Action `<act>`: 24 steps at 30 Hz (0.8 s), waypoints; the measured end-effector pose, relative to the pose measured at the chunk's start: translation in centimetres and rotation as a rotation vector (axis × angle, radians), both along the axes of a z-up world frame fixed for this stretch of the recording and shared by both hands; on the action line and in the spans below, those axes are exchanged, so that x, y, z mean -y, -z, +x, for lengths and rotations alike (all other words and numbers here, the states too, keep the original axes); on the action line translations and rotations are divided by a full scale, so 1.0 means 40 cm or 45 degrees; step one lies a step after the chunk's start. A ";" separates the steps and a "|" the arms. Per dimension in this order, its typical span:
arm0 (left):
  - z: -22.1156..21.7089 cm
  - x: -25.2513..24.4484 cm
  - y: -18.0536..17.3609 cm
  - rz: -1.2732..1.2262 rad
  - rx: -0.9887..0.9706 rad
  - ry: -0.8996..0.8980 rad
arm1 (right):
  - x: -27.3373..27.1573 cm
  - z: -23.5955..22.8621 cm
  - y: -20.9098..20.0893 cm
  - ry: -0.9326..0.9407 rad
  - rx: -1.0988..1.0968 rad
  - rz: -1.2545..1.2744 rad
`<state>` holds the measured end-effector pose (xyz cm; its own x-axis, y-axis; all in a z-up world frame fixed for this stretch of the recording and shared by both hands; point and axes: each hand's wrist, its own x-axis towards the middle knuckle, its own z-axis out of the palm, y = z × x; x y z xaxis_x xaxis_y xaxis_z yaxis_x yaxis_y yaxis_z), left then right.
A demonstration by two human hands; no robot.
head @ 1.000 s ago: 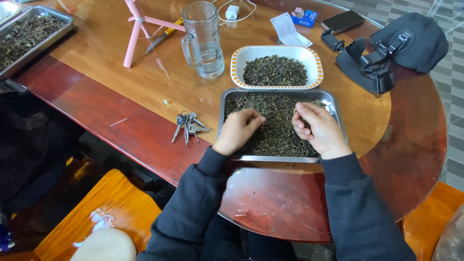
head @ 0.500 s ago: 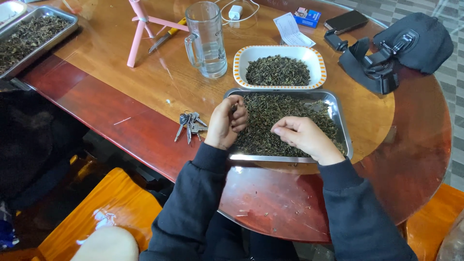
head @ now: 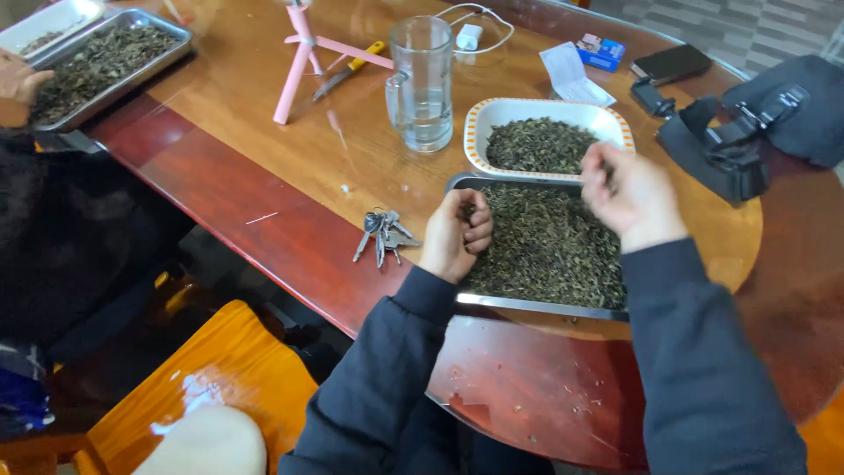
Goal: The person is manually sorting through a tray of dried tea leaves, using their fingers to identify and remove stems and other debris.
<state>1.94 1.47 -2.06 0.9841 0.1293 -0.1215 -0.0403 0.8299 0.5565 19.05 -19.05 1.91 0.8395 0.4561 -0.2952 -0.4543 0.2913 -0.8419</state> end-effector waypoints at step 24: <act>0.195 -0.121 -0.054 -0.071 -0.190 -0.052 | 0.267 -0.227 0.020 0.686 0.752 -0.183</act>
<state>9.72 6.31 0.09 0.9486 0.1574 -0.2744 0.0054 0.8591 0.5117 9.96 -29.72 1.10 0.9686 -0.0641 0.2400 0.2483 0.2140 -0.9447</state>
